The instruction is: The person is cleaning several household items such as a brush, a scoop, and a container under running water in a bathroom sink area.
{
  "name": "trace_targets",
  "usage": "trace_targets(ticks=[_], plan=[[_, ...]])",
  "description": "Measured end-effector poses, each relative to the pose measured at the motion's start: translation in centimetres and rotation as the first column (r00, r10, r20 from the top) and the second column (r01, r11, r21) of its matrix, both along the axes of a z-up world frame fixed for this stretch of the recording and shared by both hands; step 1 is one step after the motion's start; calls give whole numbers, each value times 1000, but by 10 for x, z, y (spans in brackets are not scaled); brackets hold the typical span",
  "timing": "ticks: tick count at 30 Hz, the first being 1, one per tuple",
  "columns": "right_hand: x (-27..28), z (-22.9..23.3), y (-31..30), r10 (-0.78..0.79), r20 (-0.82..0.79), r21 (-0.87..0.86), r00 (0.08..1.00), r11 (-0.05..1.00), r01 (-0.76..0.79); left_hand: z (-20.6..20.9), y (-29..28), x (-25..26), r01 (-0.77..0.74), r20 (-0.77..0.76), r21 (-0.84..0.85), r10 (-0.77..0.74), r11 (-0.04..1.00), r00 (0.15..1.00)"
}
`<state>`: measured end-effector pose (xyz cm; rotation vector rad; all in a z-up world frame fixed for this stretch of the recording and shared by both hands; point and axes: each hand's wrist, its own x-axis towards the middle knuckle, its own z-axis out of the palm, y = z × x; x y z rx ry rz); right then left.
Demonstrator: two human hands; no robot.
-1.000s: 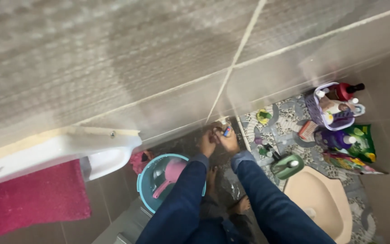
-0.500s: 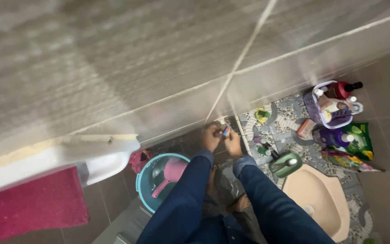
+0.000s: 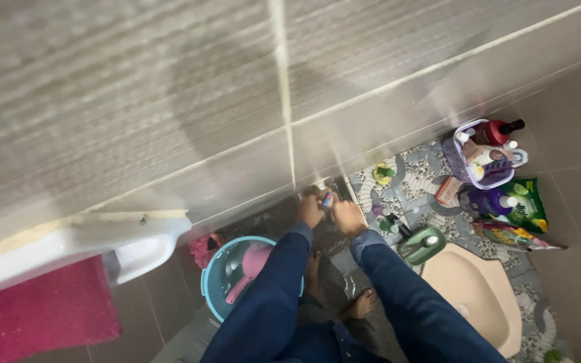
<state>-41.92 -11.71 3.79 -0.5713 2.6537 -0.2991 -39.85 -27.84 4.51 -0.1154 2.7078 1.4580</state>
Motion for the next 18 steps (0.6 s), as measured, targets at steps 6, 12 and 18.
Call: trace_targets(ticks=[6,12,18], plan=[[10,30,-21,-331,4,-386,944,870,307,9,10,1,-143,-123,238,176,961,977],[11,11,-18,-568,333,-691,753,396,605,2,3,-1,-55,292,249,-21,967,956],[8,-12,22,-504,765,-596,402,-314,739,-11,-16,-8,78,-286,-43,-87,996,954]])
